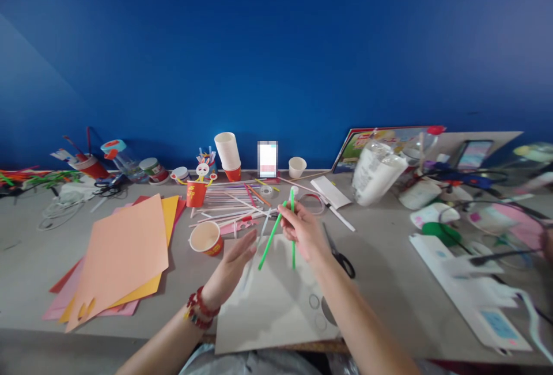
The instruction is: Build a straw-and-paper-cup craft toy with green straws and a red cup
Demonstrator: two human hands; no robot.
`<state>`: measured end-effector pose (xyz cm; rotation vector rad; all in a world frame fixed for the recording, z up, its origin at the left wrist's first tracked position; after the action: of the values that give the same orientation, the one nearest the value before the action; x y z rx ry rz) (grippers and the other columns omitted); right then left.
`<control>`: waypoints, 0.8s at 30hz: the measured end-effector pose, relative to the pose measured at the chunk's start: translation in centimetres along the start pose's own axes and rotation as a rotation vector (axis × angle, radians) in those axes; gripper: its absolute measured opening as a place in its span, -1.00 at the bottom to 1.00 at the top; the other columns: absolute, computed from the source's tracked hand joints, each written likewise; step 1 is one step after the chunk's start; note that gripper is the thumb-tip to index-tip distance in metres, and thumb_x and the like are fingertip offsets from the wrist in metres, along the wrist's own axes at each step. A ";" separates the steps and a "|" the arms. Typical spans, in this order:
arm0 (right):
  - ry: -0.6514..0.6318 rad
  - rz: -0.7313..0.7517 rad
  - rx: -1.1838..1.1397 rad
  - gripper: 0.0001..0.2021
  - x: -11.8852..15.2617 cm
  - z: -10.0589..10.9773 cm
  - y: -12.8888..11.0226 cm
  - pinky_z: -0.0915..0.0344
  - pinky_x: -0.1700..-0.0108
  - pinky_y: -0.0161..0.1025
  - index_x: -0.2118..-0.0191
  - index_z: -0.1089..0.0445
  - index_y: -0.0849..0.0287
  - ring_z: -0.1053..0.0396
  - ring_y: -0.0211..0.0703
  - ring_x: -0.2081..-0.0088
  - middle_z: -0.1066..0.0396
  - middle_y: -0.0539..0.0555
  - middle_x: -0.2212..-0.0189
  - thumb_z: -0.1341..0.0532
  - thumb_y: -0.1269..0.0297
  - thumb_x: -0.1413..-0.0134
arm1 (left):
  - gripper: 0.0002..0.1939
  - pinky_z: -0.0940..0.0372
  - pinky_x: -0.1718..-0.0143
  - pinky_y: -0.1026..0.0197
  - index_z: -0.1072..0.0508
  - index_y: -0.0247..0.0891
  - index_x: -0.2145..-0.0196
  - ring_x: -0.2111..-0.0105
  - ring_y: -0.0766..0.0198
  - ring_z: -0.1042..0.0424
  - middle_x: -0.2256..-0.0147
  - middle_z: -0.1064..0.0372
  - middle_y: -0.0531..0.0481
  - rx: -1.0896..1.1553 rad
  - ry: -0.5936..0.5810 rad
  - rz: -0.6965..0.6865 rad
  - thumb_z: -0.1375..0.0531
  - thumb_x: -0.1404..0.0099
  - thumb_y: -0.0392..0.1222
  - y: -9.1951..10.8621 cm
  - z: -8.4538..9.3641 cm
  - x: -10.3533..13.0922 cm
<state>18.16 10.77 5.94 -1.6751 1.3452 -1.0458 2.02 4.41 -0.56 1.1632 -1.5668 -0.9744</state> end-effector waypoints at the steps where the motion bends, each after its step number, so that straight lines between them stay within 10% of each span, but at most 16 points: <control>1: 0.005 -0.009 -0.004 -0.63 0.1 0.0 0.3 0.20 0.66 -0.44 0.44 -0.30 0.16 0.12 -0.52 0.72 -0.28 -0.15 0.66 -0.48 0.09 0.13 | -0.51 -0.13 -0.18 0.01 -0.51 -0.13 -0.03 -0.23 -0.04 -0.18 -0.25 -0.22 -0.16 -0.091 0.003 -0.049 -0.30 -0.19 0.12 0.7 0.1 0.0; 8: -0.018 -0.026 -0.032 -0.65 0.6 -1.7 1.6 0.24 0.66 -0.43 0.43 -0.32 0.15 0.13 -0.51 0.72 -0.21 -0.17 0.68 -0.45 0.07 0.09 | -0.66 -0.28 0.24 0.22 -0.56 -0.28 0.34 0.27 0.19 -0.42 0.31 -0.48 -0.09 -0.273 -0.171 -0.205 -0.28 -0.23 0.10 3.3 -2.8 0.2; 16: 0.052 0.019 0.090 -0.65 1.8 -1.6 2.6 -0.36 0.24 -0.25 0.24 -0.57 0.13 -0.43 -0.13 0.26 -0.52 0.11 0.29 -0.32 -0.06 -0.06 | -0.64 -0.34 0.13 0.15 -0.62 -0.33 0.27 0.25 0.14 -0.51 0.30 -0.59 -0.16 -0.034 -0.139 -0.097 -0.28 -0.25 0.07 3.1 -2.7 -0.1; 24: -0.051 0.125 0.346 -0.62 2.4 -4.0 1.2 -0.29 -0.07 -0.09 0.23 -0.59 -0.04 -0.45 0.03 0.05 -0.58 0.08 0.26 -0.15 -0.16 -0.20 | -0.60 -0.41 0.22 0.13 -0.59 -0.37 0.32 0.39 0.15 -0.56 0.38 -0.59 -0.20 0.071 -0.206 0.074 -0.31 -0.20 0.10 1.7 -3.6 0.3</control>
<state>14.34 7.97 6.75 -1.3369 1.1446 -1.0848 5.02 4.31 2.06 1.0724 -1.8081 -1.0226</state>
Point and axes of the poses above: each hand's wrist, its own x-axis away from the middle knuckle, its own z-axis out of the back of the hand, y = z × x, the point moved 9 cm from there along -x, towards the middle knuckle
